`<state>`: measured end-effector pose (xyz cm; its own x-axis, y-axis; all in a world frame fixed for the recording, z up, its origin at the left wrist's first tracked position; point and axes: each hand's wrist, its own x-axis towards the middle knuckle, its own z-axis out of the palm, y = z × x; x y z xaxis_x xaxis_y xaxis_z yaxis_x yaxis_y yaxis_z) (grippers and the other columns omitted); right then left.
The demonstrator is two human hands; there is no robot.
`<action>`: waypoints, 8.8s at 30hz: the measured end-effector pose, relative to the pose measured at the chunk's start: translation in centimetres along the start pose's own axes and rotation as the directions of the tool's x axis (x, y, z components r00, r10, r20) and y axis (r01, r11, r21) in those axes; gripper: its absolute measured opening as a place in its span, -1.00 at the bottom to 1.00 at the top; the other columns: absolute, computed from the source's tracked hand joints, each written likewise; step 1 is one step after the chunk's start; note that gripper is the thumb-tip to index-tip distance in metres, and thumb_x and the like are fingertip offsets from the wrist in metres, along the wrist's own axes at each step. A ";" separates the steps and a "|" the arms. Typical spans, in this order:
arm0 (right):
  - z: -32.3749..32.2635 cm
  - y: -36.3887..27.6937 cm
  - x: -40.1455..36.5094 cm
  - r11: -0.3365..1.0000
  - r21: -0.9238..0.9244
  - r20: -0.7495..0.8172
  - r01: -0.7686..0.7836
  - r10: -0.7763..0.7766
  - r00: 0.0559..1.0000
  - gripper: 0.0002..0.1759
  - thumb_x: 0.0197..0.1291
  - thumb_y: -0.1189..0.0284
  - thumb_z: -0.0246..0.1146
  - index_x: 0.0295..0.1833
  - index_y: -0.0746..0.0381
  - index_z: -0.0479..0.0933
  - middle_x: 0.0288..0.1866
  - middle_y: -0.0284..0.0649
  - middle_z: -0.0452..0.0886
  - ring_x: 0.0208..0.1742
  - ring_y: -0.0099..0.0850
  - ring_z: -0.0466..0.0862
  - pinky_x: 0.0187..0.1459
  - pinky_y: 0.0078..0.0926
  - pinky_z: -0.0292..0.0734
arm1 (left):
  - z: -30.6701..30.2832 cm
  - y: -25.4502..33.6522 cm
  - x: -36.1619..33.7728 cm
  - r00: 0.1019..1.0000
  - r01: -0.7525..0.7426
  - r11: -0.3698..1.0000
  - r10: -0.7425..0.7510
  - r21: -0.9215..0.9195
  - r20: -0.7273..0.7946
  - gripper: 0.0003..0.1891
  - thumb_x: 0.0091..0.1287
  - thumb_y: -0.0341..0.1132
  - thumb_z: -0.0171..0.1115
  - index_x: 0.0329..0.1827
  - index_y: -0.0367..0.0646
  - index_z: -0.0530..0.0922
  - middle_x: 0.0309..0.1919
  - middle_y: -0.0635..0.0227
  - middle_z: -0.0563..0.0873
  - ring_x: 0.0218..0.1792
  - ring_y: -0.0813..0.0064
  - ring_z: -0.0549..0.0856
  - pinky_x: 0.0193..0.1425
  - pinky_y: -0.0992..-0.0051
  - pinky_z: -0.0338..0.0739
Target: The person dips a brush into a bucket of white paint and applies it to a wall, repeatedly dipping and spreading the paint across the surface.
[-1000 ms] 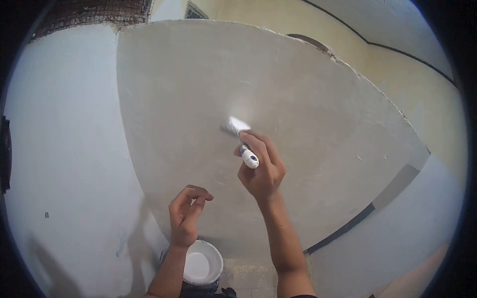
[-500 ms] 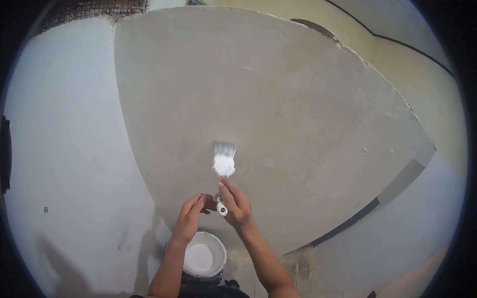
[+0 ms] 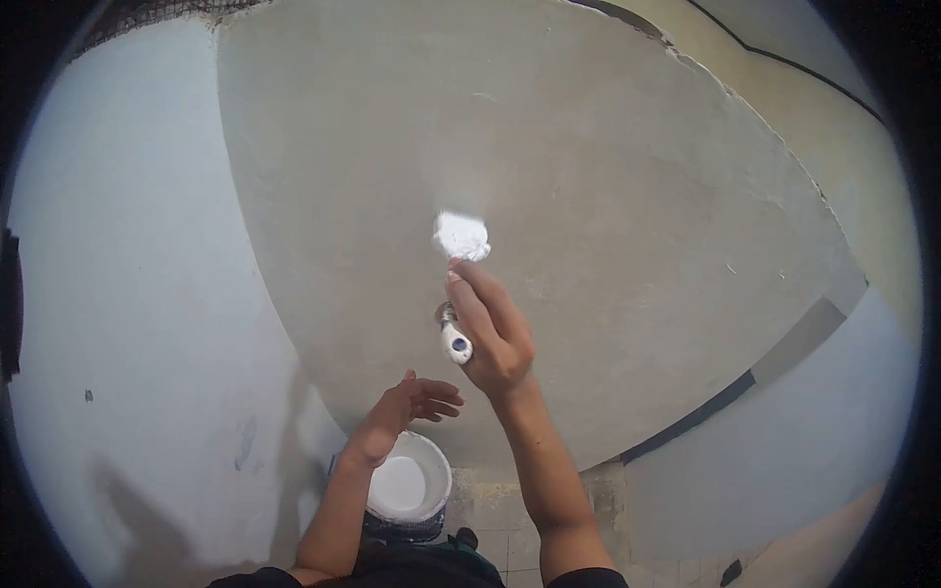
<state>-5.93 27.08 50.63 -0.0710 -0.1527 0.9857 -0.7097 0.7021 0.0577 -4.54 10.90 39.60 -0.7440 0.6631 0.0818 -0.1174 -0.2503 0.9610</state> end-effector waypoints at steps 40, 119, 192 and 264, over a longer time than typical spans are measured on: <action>11.5 -6.5 -13.0 0.952 0.119 0.234 -0.282 0.249 0.940 -0.64 0.07 0.77 0.35 0.03 0.36 0.64 0.07 0.00 0.72 -0.11 -0.17 0.80 -0.12 -0.34 0.76 | -8.5 -1.3 -6.9 0.925 0.002 0.997 -0.034 -0.083 -0.378 -0.33 0.67 0.17 -0.26 0.26 -0.26 0.59 0.07 0.19 0.75 0.08 0.35 0.73 0.20 0.36 0.53; 4.4 -15.4 -49.4 -0.973 0.022 0.538 -0.232 0.207 -0.817 -0.54 0.56 -0.03 0.09 -0.12 0.17 0.48 -0.60 -0.49 0.22 -0.69 -0.62 0.10 -0.64 -0.60 -0.04 | -9.1 -41.1 -13.0 0.436 0.432 0.446 -0.864 -0.784 -0.251 -0.69 0.45 -0.17 0.15 0.08 -0.19 0.62 -0.01 0.25 0.75 -0.04 0.30 0.74 -0.08 0.32 0.65; 6.8 -16.9 -50.7 0.510 -0.734 0.662 -0.449 0.685 -0.303 -0.70 0.35 0.33 0.14 -0.18 0.29 0.71 -0.17 0.08 0.77 -0.11 0.03 0.80 -0.04 -0.03 0.70 | -6.8 -39.9 -18.7 0.517 0.401 0.557 -0.793 -0.727 -0.322 -0.62 0.45 -0.14 0.15 0.16 -0.22 0.58 0.01 0.24 0.74 0.06 0.31 0.73 0.25 0.29 0.57; -0.4 -9.5 -7.0 0.996 -0.039 0.394 -0.082 0.091 0.914 -0.36 0.20 0.70 0.36 0.43 0.40 0.46 0.29 0.06 0.47 0.16 -0.11 0.69 0.05 -0.28 0.75 | 0.6 6.7 -6.2 0.883 -0.206 0.875 0.359 0.437 -0.302 -0.60 0.62 -0.19 0.09 -0.02 -0.43 0.70 -0.26 0.20 0.78 -0.18 0.59 0.67 -0.01 0.47 0.57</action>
<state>1.64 21.76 43.22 -0.4058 -0.3503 0.8442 -0.6733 0.7392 -0.0169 -0.33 5.50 45.65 -0.8978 0.2831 0.3374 0.3383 -0.0473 0.9398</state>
